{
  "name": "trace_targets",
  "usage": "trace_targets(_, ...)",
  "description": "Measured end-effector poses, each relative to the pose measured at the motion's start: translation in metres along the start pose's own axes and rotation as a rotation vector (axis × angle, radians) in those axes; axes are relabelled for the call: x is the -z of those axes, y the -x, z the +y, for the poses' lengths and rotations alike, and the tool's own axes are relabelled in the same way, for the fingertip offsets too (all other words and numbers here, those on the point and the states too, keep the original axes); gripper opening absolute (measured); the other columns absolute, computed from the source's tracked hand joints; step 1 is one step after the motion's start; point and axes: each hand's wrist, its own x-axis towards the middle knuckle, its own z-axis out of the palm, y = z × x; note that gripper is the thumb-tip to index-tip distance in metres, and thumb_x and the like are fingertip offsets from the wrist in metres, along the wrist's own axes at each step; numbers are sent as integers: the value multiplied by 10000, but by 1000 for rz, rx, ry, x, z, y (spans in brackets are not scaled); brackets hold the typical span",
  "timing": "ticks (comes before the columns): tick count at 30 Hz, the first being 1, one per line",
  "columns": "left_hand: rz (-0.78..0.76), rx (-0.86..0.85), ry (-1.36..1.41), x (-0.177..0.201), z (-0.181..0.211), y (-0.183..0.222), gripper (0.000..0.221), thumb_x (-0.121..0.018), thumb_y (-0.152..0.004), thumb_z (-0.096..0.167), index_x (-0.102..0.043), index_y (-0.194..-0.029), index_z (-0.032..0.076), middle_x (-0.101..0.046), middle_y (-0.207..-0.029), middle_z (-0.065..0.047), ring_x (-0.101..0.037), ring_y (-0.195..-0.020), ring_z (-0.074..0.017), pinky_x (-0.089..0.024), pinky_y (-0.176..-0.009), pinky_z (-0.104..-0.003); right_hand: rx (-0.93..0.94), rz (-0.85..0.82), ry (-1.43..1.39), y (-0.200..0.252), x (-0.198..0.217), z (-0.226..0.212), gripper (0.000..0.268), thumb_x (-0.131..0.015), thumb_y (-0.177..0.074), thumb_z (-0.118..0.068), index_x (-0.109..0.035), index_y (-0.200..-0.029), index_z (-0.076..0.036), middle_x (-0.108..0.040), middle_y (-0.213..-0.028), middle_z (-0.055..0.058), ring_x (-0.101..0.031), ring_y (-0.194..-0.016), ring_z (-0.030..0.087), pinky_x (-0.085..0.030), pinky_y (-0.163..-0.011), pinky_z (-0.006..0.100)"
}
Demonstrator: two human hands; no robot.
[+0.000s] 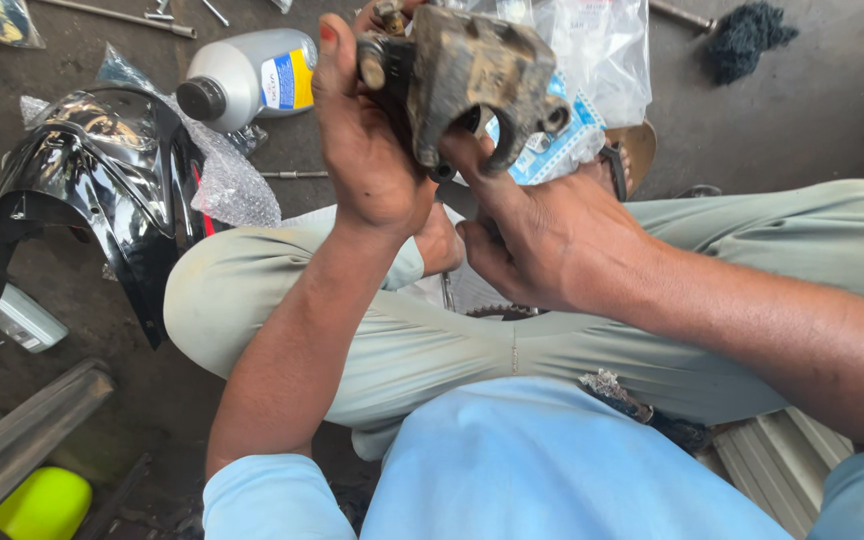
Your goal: The person cleans the interior of a motorcycle brake caliper using a screwdriver and their fingers, then removes two rubber rings from a plastic package.
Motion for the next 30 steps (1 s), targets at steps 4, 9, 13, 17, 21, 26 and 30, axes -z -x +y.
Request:
trace_targets(4, 57, 39, 31, 1, -3, 0, 517, -427, -1178, 513, -621, -1225, 36, -672, -1110, -55, -653, -1047, -131, -527, -972, -329, -59, -48, -105, 4, -7, 7, 769, -684, -909, -123, -293, -1557, 17, -655, -717, 77, -664, -655, 339, -507, -621, 492)
trace_targets(9, 40, 67, 12, 4, 0, 2, 521, -436, -1162, 535, -623, -1174, 49, -665, -1058, -44, -656, -1004, -117, -547, -915, -323, -109, -119, -312, 1, -13, 10, 797, -677, -921, -117, -247, -1578, 19, -688, -716, 66, -691, -582, 264, -530, -518, 403)
trace_targets(13, 39, 50, -7, 3, 1, 3, 487, -439, -1168, 510, -614, -1164, 55, -654, -1050, -36, -650, -992, -112, -542, -900, -315, -202, -203, -375, -5, -8, 7, 844, -705, -876, -134, -246, -1579, -45, -733, -726, 70, -708, -579, 278, -547, -518, 398)
trace_targets(17, 64, -22, 30, 0, -2, 5, 400, -448, -1206, 432, -595, -1158, 63, -635, -1053, -24, -632, -990, -113, -527, -912, -315, -299, -260, -381, -9, -3, 5, 837, -692, -874, -129, -252, -1585, -107, -730, -666, 63, -709, -539, 267, -541, -506, 407)
trace_targets(21, 147, 5, 12, -2, -6, 1, 380, -430, -1149, 416, -591, -1220, 80, -633, -1093, -22, -631, -997, -117, -525, -922, -310, -385, -208, -359, -8, -5, 6, 790, -692, -945, -148, -249, -1597, -101, -707, -648, 85, -706, -576, 283, -527, -536, 425)
trace_targets(26, 151, -4, 26, 5, -10, 0, 375, -440, -1188, 396, -590, -1193, 53, -629, -1047, -25, -628, -985, -127, -526, -905, -323, -422, -185, -775, -3, -13, 9, 811, -667, -947, -105, -199, -1608, -99, -699, -709, 65, -642, -548, 167, -514, -484, 315)
trace_targets(30, 124, 24, 47, 10, -9, 0, 423, -434, -1195, 430, -585, -1157, 38, -640, -1038, -40, -643, -963, -139, -549, -872, -342, -427, -184, -1314, -7, -18, 13, 682, -602, -1042, -53, -220, -1606, -89, -599, -712, 25, -575, -572, 77, -497, -492, 246)
